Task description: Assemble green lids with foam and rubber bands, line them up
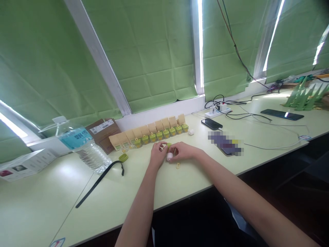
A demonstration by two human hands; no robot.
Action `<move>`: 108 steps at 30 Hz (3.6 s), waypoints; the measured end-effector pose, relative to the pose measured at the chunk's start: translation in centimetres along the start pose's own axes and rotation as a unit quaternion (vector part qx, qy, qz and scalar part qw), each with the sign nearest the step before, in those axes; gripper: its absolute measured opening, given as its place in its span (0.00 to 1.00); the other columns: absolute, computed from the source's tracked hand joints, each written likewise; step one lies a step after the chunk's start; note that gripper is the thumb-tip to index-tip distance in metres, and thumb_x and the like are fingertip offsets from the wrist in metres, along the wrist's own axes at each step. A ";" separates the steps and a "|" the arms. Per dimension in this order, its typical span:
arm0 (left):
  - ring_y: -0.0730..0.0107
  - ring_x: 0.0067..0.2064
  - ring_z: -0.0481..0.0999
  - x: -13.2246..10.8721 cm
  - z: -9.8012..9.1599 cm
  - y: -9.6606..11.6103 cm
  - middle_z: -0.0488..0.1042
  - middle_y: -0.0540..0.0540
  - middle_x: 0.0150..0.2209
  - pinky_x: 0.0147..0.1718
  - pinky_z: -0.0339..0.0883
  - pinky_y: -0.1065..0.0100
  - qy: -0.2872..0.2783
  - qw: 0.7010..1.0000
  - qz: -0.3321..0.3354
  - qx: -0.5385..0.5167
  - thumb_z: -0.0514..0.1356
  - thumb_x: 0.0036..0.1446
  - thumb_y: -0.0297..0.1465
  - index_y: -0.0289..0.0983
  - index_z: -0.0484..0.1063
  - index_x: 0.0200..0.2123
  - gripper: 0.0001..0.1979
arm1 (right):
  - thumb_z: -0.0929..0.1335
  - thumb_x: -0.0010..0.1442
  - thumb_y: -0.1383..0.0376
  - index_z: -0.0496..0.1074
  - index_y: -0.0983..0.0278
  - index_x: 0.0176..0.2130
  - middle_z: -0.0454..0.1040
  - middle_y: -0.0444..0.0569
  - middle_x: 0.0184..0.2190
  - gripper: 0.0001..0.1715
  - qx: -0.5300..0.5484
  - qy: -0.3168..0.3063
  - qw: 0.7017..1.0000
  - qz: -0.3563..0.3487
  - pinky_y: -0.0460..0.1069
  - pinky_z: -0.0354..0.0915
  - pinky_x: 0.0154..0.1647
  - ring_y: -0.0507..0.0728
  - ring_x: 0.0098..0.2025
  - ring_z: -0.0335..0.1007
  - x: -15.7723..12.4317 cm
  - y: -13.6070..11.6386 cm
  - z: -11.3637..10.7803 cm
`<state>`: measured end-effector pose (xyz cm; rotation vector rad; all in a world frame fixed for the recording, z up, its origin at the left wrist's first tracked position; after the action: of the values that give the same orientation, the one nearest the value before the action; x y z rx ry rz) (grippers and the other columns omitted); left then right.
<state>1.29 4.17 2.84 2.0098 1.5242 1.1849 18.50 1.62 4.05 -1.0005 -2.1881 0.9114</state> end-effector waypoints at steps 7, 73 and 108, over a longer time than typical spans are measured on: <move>0.68 0.38 0.72 0.0 -0.1 0.2 0.72 0.43 0.44 0.46 0.67 0.62 0.007 1.000 -0.002 -0.003 0.60 0.56 0.34 0.40 0.76 0.41 0.11 | 0.72 0.53 0.50 0.72 0.61 0.40 0.77 0.46 0.37 0.21 -0.023 0.115 0.993 0.018 0.47 0.64 0.32 0.54 0.33 0.70 0.5 1.0 -1.2; 0.62 0.46 0.76 -0.4 0.1 0.4 0.78 0.44 0.41 0.42 0.69 0.63 -0.063 0.995 -0.015 -0.070 0.63 0.53 0.41 0.41 0.74 0.44 0.17 | 0.69 0.60 0.64 0.73 0.60 0.44 0.79 0.48 0.40 0.11 -0.047 0.166 0.982 0.080 0.49 0.69 0.43 0.55 0.41 0.76 1.3 2.4 -1.0; 0.64 0.40 0.77 -0.4 0.2 0.6 0.79 0.46 0.38 0.39 0.68 0.65 -0.045 0.998 0.027 -0.030 0.61 0.55 0.41 0.41 0.75 0.42 0.14 | 0.76 0.49 0.63 0.71 0.61 0.38 0.78 0.43 0.31 0.16 0.043 0.186 0.979 0.068 0.48 0.70 0.38 0.53 0.35 0.76 1.5 2.3 -0.2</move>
<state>1.76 3.58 2.98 2.0482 1.3840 1.1295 18.79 3.99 2.76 -1.1830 -1.7727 0.7973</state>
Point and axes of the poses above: each hand's wrist, its own x-axis towards the middle knuckle, its own z-axis out of the palm, y = z × x, the point moved 3 cm from there along x, towards the middle knuckle
